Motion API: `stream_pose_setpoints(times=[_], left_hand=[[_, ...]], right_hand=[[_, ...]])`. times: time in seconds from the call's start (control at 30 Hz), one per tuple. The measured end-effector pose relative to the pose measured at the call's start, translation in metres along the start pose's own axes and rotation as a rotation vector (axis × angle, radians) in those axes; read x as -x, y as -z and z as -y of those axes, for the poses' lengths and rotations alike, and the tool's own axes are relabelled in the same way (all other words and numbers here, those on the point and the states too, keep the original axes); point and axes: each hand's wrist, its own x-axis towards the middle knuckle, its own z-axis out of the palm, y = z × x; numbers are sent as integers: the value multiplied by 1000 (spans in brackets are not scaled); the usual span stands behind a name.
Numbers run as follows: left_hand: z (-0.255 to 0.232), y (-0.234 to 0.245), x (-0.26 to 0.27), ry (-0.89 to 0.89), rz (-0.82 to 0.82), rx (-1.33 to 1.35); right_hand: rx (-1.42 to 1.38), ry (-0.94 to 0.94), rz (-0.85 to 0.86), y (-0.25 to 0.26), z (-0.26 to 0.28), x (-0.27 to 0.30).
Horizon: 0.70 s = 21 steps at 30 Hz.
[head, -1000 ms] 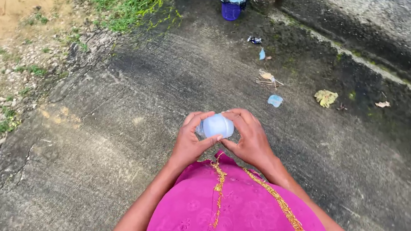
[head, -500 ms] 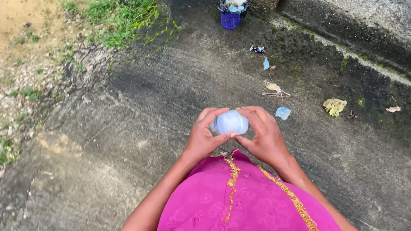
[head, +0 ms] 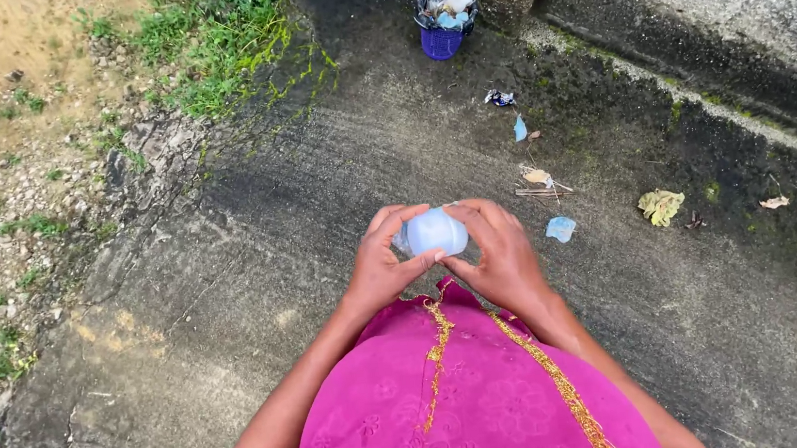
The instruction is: The person is picking up scattered pieces of paper and trash from the ground and placing them into a small blue bucket.
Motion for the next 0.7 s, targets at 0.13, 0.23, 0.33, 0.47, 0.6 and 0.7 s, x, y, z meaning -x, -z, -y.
stream_pose_setpoints(times=[0.13,0.23,0.33,0.47,0.6,0.7], left_hand=[[17,9,-38,48,-18,-31],[36,9,-66,9,-73,-109],[46,12,-119,29,-124,-71],[51,2,-169,25,-178,-150],[55,-10,-230,18,-201,-125],[61,-18,-263,70,-187,-125]], right_hand=[[-11,23,14,-15,-30,-43],[-63,58,58,-22,-55,-75],[-51,92,67,-23,-86,-127],[-83,164,103,-14,-124,-179],[-75,174,114,-3,-165,-225],[-84,174,132,-6,-194,-249]])
